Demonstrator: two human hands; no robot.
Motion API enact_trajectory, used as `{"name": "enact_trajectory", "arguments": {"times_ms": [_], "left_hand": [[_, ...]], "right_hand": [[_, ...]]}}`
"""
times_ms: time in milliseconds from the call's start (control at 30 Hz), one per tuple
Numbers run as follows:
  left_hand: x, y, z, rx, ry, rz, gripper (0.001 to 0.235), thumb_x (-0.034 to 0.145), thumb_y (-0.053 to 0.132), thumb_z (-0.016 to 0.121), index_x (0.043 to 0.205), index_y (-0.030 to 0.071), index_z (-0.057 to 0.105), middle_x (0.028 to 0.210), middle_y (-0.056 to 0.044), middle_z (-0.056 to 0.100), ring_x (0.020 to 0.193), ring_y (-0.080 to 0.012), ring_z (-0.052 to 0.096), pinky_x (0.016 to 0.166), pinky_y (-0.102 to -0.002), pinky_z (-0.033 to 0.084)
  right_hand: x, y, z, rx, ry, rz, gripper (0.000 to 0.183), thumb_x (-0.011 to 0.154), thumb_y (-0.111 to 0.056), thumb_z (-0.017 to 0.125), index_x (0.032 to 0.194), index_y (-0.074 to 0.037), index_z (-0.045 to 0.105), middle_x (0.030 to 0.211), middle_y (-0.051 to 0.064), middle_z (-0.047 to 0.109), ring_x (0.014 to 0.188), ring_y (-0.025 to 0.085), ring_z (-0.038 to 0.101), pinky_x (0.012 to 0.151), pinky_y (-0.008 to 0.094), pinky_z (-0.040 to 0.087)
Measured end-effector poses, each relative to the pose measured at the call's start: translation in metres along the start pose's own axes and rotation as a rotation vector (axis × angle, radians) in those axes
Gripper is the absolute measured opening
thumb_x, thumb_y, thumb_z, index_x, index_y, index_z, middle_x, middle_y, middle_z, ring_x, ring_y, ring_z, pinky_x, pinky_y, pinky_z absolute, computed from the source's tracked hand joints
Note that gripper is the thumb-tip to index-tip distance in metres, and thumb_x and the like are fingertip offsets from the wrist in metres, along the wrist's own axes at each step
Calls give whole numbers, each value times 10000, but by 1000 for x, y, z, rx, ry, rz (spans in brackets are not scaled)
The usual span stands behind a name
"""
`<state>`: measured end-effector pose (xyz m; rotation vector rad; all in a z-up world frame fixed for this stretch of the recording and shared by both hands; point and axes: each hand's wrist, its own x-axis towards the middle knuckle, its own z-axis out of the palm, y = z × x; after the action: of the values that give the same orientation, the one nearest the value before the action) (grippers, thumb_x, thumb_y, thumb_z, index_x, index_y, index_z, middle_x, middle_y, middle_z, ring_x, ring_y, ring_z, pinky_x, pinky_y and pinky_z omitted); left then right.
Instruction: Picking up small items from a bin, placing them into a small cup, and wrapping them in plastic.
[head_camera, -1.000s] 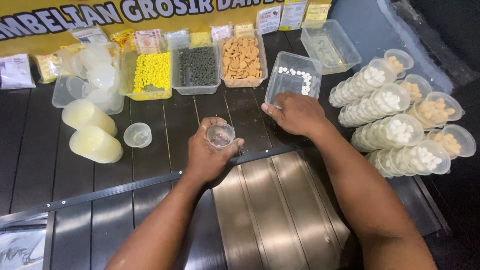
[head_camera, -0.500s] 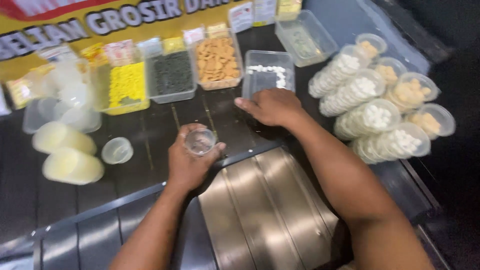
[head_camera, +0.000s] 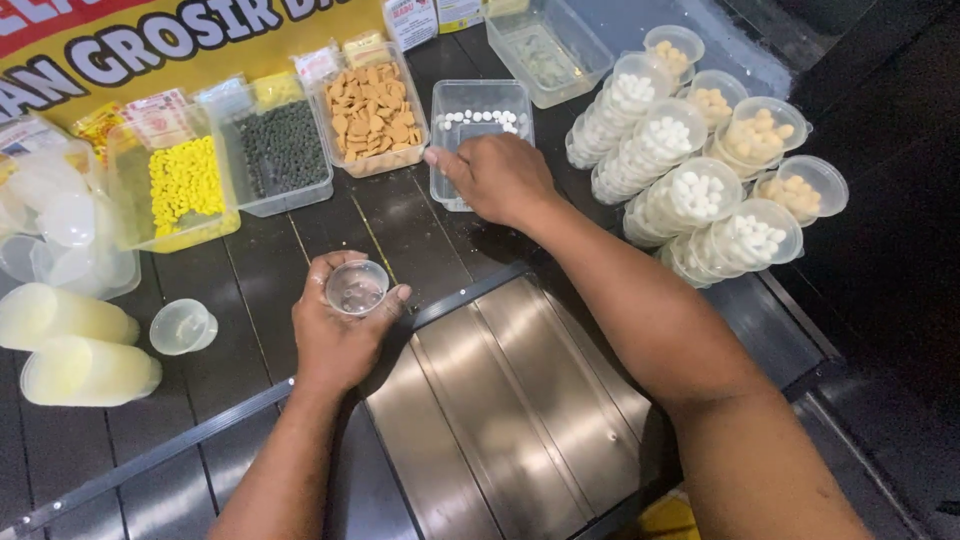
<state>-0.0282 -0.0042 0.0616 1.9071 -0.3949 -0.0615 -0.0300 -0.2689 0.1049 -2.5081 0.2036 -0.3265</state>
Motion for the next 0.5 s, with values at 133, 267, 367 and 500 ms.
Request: {"name": "enact_trajectory", "arguments": {"times_ms": [133,267,367,500], "left_hand": [[-1,4,6,13,3,-11,583,665,217,968,1152,99,671,865,-223,741,889,-394,748,726,-453,541],[-9,0,11,4,-3,25,607,611,217,972,1125,109,667,879,-230,751,900,-422,751,740,-466,576],[-10,-9,13,-52,-9,145,486,608,203,919,993,98,640,845,-196,743,832,-392,753,671,-453,573],[-11,-30,18,-56,-45,208,387,630,195,867,899,77,615,827,-188,731,776,-401,735,623,-465,566]], "right_hand": [[-11,-22,0,14,80,-90,635,1090,-501,473,614,-108,624,446,80,556,466,266,619,463,364,463],[-36,-70,11,123,122,-396,540,1056,-399,545,639,-55,537,518,199,531,522,411,600,471,457,446],[-47,-85,32,13,172,-597,449,1023,-407,555,675,-124,560,569,114,566,556,324,630,477,411,479],[-59,-89,58,-168,232,-779,437,1015,-501,545,761,-152,615,604,26,586,542,216,639,460,322,523]]}}
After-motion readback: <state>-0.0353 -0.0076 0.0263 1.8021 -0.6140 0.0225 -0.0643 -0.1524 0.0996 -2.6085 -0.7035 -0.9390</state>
